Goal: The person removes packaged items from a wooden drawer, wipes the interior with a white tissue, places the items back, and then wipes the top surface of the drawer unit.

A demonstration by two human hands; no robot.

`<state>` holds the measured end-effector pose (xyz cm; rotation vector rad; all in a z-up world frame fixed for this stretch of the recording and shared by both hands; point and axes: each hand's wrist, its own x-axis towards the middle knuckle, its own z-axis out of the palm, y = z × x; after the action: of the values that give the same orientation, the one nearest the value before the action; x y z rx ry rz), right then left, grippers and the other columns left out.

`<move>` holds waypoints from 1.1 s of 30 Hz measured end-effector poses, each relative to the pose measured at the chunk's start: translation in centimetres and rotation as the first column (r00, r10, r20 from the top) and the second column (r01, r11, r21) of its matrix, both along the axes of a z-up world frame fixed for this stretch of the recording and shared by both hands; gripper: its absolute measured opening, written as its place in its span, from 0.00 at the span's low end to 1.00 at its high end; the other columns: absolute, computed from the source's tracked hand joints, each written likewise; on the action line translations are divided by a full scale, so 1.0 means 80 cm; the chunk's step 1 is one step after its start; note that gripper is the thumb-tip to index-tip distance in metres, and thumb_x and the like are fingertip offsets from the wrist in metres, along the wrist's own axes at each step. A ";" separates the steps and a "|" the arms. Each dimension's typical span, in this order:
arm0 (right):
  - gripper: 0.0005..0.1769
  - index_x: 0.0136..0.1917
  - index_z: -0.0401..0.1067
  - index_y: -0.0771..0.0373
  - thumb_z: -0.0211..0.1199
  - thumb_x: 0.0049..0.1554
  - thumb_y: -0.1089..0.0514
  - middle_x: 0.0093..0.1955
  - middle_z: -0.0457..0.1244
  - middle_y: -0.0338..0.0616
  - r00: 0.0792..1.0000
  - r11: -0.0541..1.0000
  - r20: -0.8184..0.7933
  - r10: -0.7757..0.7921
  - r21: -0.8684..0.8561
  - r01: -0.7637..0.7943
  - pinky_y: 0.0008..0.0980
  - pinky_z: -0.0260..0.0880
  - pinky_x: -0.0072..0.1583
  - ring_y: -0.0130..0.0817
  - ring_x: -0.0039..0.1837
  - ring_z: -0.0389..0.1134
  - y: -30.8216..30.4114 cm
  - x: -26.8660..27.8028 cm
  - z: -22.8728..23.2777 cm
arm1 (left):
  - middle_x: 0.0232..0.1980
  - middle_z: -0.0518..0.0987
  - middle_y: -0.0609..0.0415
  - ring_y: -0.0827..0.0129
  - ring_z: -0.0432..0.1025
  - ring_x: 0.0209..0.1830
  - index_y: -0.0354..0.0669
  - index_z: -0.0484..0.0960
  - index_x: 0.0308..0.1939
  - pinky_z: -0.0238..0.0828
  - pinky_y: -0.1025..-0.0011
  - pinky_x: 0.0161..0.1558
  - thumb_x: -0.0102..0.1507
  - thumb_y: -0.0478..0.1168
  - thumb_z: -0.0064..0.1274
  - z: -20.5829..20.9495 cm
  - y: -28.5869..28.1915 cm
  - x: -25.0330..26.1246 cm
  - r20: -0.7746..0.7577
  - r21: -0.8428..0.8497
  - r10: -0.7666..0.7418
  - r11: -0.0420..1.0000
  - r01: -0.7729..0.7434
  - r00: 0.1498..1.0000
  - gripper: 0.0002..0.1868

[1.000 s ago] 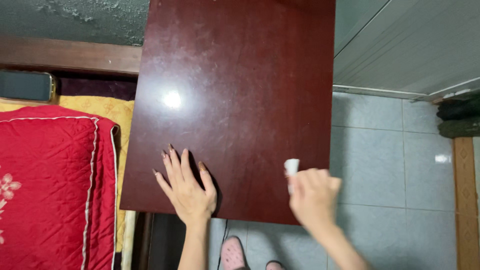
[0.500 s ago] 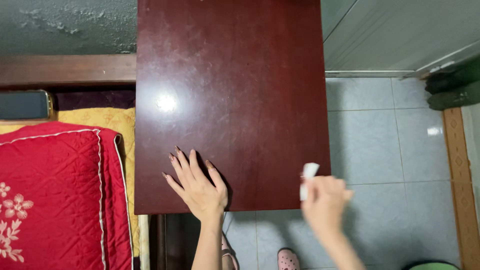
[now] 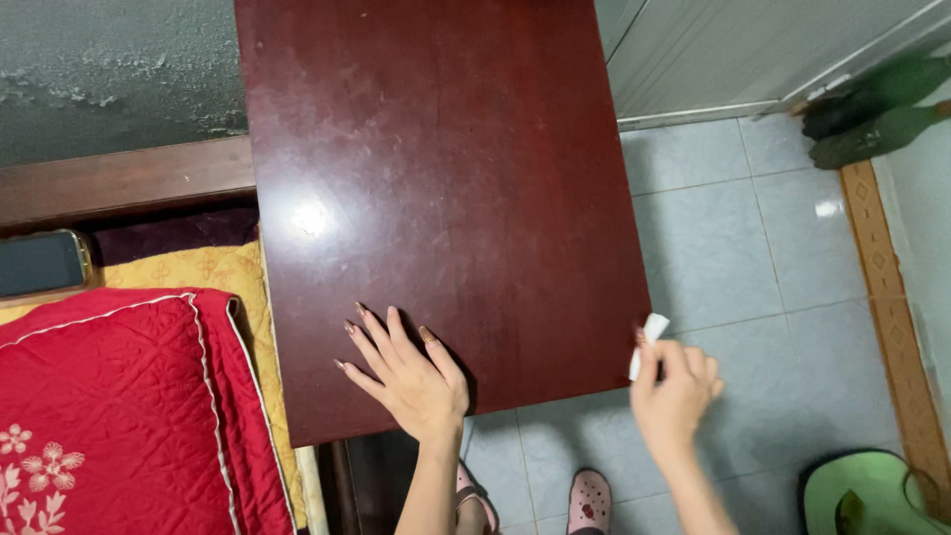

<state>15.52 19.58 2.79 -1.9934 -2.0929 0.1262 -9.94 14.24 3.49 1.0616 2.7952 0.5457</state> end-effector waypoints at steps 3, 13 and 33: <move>0.05 0.41 0.72 0.53 0.61 0.57 0.53 0.41 0.59 0.37 0.995 0.997 -0.060 0.076 0.005 -0.076 0.41 0.51 0.52 0.41 0.51 0.58 -0.020 -0.046 -0.006 | 0.76 0.53 0.40 0.48 0.43 0.78 0.36 0.63 0.67 0.30 0.42 0.72 0.66 0.44 0.38 -0.001 -0.002 -0.002 0.012 -0.020 -0.017 1.000 0.017 1.000 0.27; 0.11 0.39 0.71 0.54 0.60 0.61 0.49 0.41 0.60 0.41 0.997 1.000 0.075 0.019 -0.002 -0.019 0.43 0.53 0.54 0.44 0.50 0.58 0.036 -0.021 0.001 | 0.78 0.51 0.41 0.50 0.43 0.79 0.36 0.61 0.68 0.29 0.43 0.73 0.68 0.45 0.37 0.006 -0.003 -0.004 0.102 0.078 0.010 0.997 -0.018 0.995 0.26; 0.04 0.40 0.71 0.54 0.62 0.56 0.55 0.37 0.58 0.38 0.996 0.996 0.002 0.085 -0.011 -0.085 0.43 0.50 0.49 0.41 0.47 0.57 -0.053 -0.141 0.032 | 0.80 0.43 0.36 0.47 0.34 0.82 0.34 0.46 0.75 0.17 0.48 0.76 0.68 0.45 0.39 0.025 -0.056 -0.079 0.449 0.484 -0.090 0.861 -0.157 0.889 0.35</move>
<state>4.23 15.37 5.33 -1.9117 -2.1843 0.1514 -16.26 9.79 5.48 0.7992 2.2932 1.3995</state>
